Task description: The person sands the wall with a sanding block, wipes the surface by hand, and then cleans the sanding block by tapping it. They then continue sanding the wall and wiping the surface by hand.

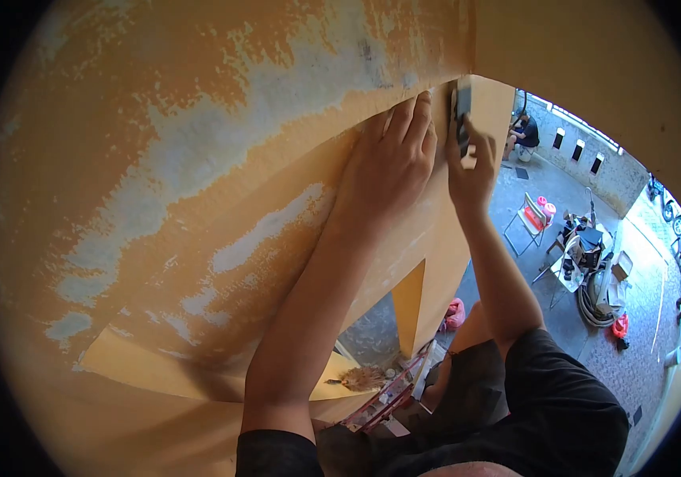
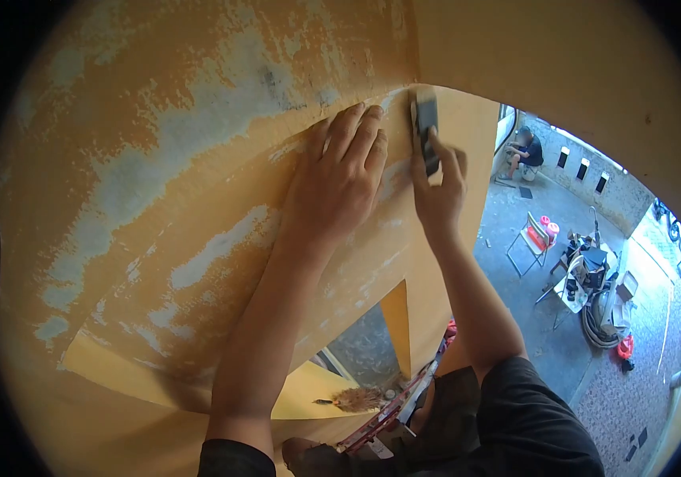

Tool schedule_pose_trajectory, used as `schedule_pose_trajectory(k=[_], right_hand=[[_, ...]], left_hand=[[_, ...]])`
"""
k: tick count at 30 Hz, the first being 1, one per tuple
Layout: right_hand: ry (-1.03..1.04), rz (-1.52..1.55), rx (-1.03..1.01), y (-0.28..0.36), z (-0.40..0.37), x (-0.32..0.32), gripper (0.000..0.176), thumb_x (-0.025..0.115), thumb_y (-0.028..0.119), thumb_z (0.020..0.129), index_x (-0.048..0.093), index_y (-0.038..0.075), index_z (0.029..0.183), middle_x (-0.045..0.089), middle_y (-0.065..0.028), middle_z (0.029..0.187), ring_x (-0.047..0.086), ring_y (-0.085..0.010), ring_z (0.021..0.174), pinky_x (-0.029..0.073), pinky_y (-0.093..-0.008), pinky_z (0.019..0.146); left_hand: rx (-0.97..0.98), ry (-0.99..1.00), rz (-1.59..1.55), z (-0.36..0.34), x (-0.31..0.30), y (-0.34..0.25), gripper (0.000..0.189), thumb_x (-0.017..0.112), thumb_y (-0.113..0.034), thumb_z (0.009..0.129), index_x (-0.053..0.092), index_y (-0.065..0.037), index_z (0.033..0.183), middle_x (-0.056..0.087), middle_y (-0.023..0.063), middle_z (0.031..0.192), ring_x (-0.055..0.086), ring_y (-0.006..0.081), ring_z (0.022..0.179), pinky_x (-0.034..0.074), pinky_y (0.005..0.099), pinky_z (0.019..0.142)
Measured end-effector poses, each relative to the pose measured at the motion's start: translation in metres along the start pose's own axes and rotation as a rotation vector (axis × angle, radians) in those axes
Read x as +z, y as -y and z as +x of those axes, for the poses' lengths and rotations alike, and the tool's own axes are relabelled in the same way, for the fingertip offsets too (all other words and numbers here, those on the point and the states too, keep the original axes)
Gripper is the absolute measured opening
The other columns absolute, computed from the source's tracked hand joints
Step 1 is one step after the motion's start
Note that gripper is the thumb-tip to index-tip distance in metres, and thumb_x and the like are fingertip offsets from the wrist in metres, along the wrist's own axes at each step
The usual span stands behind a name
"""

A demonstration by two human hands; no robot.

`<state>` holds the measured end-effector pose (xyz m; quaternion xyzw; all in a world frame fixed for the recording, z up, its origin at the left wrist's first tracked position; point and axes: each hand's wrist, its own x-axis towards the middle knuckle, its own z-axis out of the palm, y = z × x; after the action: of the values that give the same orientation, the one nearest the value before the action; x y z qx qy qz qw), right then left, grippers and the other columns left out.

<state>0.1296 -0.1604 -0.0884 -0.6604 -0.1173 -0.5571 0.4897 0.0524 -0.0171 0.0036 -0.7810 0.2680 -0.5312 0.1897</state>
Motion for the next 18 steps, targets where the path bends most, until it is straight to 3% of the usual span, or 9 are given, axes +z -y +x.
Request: schedule_pose_trajectory(k=[6,8,12,16,18], right_hand=[[0.030,0.062,-0.012,0.001,0.015,0.001,0.038,0.072,0.004,0.083,0.067,0.006,0.121,0.061,-0.0099,0.094,0.056,-0.0200,0.083,0.045,-0.0306,0.072],[-0.013,0.064,0.000,0.010,0.017,0.001,0.039,0.072,0.003,0.082,0.067,0.005,0.120,0.061,-0.0099,0.094,0.056,-0.0204,0.083,0.046,-0.0321,0.074],[0.128,0.044,0.060,0.002,-0.021,-0.011,0.041,0.074,0.005,0.080,0.068,0.007,0.120,0.062,-0.0120,0.098,0.062,-0.0238,0.092,0.049,-0.0329,0.084],[0.024,0.124,0.138,0.013,0.005,-0.001,0.042,0.075,0.006,0.078,0.068,0.008,0.120,0.062,-0.0125,0.099,0.062,-0.0241,0.091,0.050,-0.0333,0.084],[-0.017,0.093,0.018,0.000,-0.011,0.001,0.043,0.074,0.005,0.078,0.068,0.009,0.120,0.062,-0.0124,0.100,0.063,-0.0242,0.090,0.051,-0.0334,0.084]], left_hand=[[0.013,0.007,0.030,0.001,0.000,0.003,0.031,0.058,-0.018,0.088,0.066,-0.001,0.112,0.058,0.0104,0.134,0.047,0.0249,0.131,0.037,0.0421,0.110],[0.015,0.015,0.007,0.001,-0.001,0.002,0.032,0.058,-0.019,0.087,0.066,-0.002,0.113,0.058,0.0103,0.135,0.047,0.0250,0.131,0.036,0.0425,0.110],[-0.002,0.011,0.010,0.003,0.004,0.003,0.035,0.060,-0.022,0.086,0.066,-0.003,0.114,0.057,0.0104,0.135,0.047,0.0251,0.132,0.036,0.0440,0.110],[0.017,0.044,-0.037,0.001,0.002,0.003,0.034,0.063,-0.017,0.083,0.065,-0.003,0.114,0.057,0.0098,0.135,0.047,0.0262,0.132,0.036,0.0447,0.110],[0.009,0.013,-0.026,0.002,0.003,0.003,0.033,0.064,-0.016,0.082,0.066,-0.004,0.113,0.057,0.0097,0.134,0.047,0.0266,0.131,0.036,0.0458,0.111]])
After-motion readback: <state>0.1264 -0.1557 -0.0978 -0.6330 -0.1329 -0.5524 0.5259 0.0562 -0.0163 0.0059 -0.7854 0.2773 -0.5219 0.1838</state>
